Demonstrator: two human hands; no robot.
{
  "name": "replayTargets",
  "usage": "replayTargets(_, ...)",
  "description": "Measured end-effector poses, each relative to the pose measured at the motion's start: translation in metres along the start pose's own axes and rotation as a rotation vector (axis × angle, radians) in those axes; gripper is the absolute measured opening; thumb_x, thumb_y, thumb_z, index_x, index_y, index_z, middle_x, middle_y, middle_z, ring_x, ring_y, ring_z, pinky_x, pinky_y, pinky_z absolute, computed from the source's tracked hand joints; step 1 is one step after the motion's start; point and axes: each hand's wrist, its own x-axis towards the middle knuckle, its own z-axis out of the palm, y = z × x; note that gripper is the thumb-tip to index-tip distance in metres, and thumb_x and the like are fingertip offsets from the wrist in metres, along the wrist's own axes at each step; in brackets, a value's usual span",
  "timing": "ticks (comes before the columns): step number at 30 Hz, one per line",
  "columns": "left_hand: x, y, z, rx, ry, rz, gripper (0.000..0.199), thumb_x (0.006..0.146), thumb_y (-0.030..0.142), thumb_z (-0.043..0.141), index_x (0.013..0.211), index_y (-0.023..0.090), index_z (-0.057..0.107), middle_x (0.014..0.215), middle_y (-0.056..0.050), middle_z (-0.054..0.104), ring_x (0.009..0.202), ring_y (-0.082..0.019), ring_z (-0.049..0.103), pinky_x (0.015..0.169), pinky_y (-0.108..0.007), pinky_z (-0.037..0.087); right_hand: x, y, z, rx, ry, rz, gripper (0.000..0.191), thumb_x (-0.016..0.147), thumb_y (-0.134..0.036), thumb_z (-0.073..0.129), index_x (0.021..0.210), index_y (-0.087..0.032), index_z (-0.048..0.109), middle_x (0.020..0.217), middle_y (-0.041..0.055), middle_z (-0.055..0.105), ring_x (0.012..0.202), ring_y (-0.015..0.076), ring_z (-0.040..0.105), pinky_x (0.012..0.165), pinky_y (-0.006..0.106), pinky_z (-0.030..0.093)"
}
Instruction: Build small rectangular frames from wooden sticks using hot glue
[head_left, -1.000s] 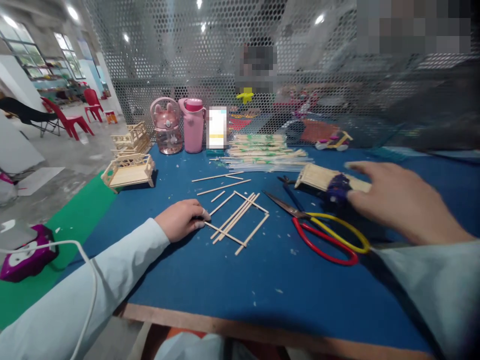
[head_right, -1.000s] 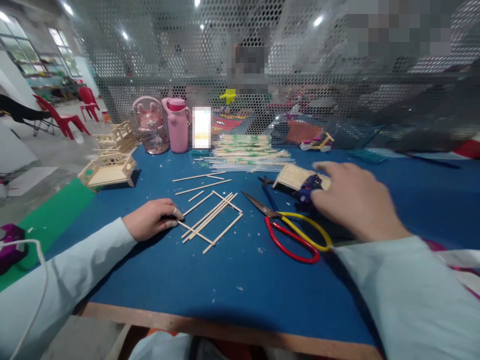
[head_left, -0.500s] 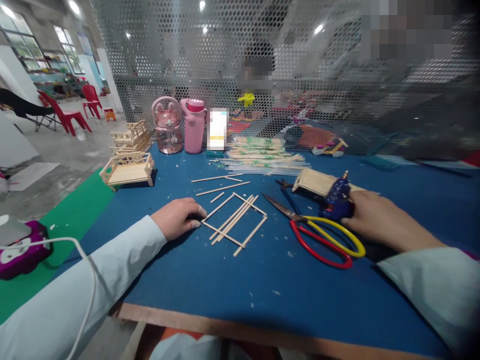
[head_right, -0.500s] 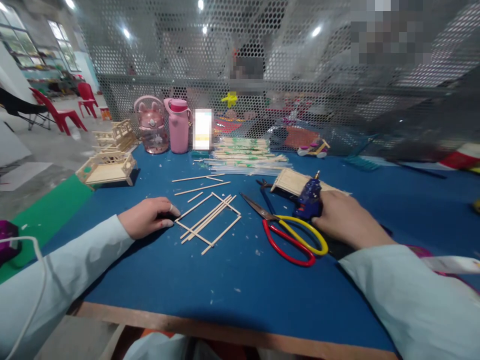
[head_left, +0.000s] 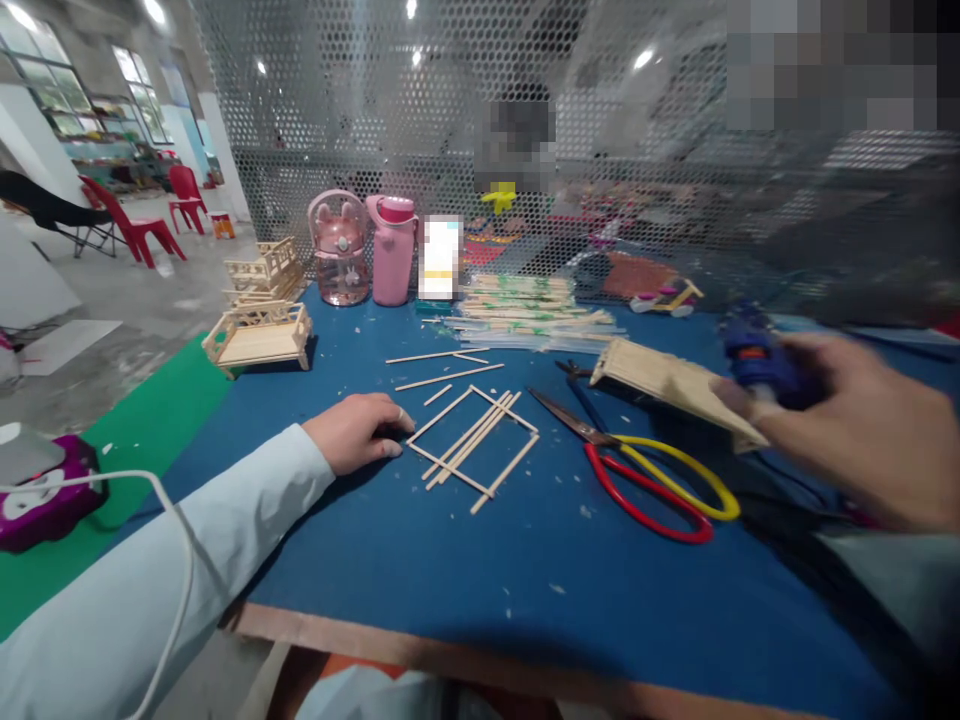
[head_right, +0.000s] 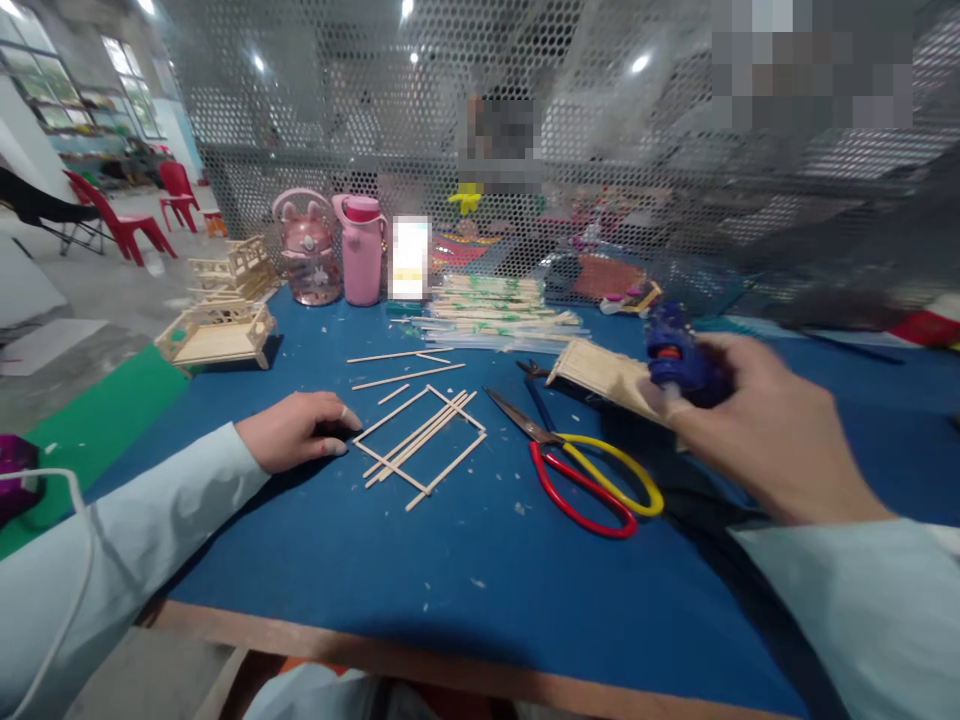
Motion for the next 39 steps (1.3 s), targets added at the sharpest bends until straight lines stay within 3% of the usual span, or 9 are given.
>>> replayTargets(2, 0.0, -0.001, -0.001, 0.012, -0.003, -0.047, 0.027, 0.071, 0.02, 0.066, 0.098, 0.018, 0.064, 0.086, -0.003, 0.063, 0.075, -0.013, 0.057, 0.069, -0.023, 0.044, -0.001, -0.019, -0.014, 0.253, 0.011, 0.06, 0.05, 0.071, -0.048, 0.062, 0.113, -0.023, 0.05, 0.092, 0.0148, 0.064, 0.074, 0.0217, 0.059, 0.055, 0.034, 0.039)
replayTargets(5, 0.0, -0.002, -0.003, 0.042, -0.011, -0.119, 0.024, 0.071, 0.027, 0.066, 0.093, 0.017, 0.066, 0.081, -0.003, 0.063, 0.069, -0.013, 0.057, 0.063, -0.022, 0.043, -0.009, -0.062, -0.03, 0.623, -0.145, -0.126, 0.051, 0.063, -0.064, 0.059, 0.097, -0.027, 0.057, 0.081, 0.0082, 0.065, 0.072, 0.0218, 0.059, 0.058, 0.035, 0.042)
replayTargets(7, 0.0, -0.003, -0.005, 0.053, -0.022, -0.16, 0.018, 0.071, 0.03, 0.066, 0.085, 0.017, 0.066, 0.077, -0.002, 0.063, 0.065, -0.012, 0.056, 0.06, -0.021, 0.041, -0.019, -0.092, -0.034, 0.688, -0.384, -0.324, 0.045, 0.06, -0.069, 0.055, 0.071, -0.025, 0.06, 0.07, 0.0049, 0.063, 0.07, 0.0232, 0.058, 0.059, 0.036, 0.045)
replayTargets(11, -0.006, 0.0, -0.012, 0.094, -0.075, -0.252, 0.017, 0.072, 0.034, 0.065, 0.072, 0.018, 0.065, 0.067, -0.001, 0.062, 0.06, -0.013, 0.054, 0.054, -0.022, 0.036, -0.036, -0.128, -0.022, 0.71, -0.554, -0.42, 0.046, 0.071, -0.062, 0.047, 0.048, -0.022, 0.049, 0.048, 0.0017, 0.05, 0.057, 0.0203, 0.051, 0.058, 0.035, 0.044)
replayTargets(14, -0.011, 0.021, -0.012, 0.193, -0.018, -0.251, 0.023, 0.074, 0.039, 0.061, 0.068, 0.017, 0.063, 0.066, -0.003, 0.061, 0.06, -0.015, 0.054, 0.053, -0.025, 0.035, -0.04, -0.132, -0.008, 0.75, -0.599, -0.438, 0.044, 0.073, -0.06, 0.048, 0.052, -0.021, 0.052, 0.053, 0.0016, 0.052, 0.056, 0.0188, 0.049, 0.059, 0.034, 0.042)
replayTargets(20, -0.011, 0.093, 0.032, 0.25, 0.108, 0.294, 0.019, 0.089, 0.024, 0.039, 0.084, 0.018, 0.057, 0.079, -0.005, 0.058, 0.07, -0.017, 0.053, 0.057, -0.03, 0.041, -0.032, -0.129, 0.007, 0.759, -0.565, -0.394, 0.044, 0.073, -0.058, 0.046, 0.048, -0.022, 0.046, 0.052, 0.0021, 0.052, 0.054, 0.0182, 0.048, 0.055, 0.032, 0.04)
replayTargets(25, -0.011, 0.099, 0.059, 0.321, 0.139, 0.124, 0.021, 0.089, 0.016, 0.034, 0.1, 0.016, 0.053, 0.093, -0.009, 0.057, 0.074, -0.02, 0.052, 0.053, -0.03, 0.04, -0.035, -0.131, 0.012, 0.727, -0.629, -0.514, 0.039, 0.077, -0.055, 0.045, 0.057, -0.023, 0.054, 0.051, 0.0014, 0.053, 0.051, 0.0186, 0.049, 0.053, 0.032, 0.042)
replayTargets(34, -0.015, 0.095, 0.056, 0.311, 0.16, 0.112, 0.024, 0.092, 0.016, 0.031, 0.099, 0.015, 0.054, 0.083, -0.005, 0.055, 0.077, -0.02, 0.05, 0.062, -0.032, 0.045, -0.042, -0.127, 0.014, 0.73, -0.634, -0.672, 0.035, 0.081, -0.05, 0.046, 0.091, -0.023, 0.066, 0.085, 0.0012, 0.069, 0.077, 0.022, 0.061, 0.072, 0.036, 0.049)
replayTargets(39, -0.015, 0.096, 0.056, 0.32, 0.132, 0.101, 0.019, 0.089, 0.013, 0.037, 0.09, 0.015, 0.055, 0.078, -0.005, 0.052, 0.074, -0.019, 0.05, 0.057, -0.03, 0.044, -0.043, -0.127, 0.015, 0.72, -0.59, -0.698, 0.039, 0.081, -0.05, 0.045, 0.095, -0.022, 0.067, 0.082, 0.002, 0.069, 0.074, 0.0216, 0.062, 0.07, 0.036, 0.05)
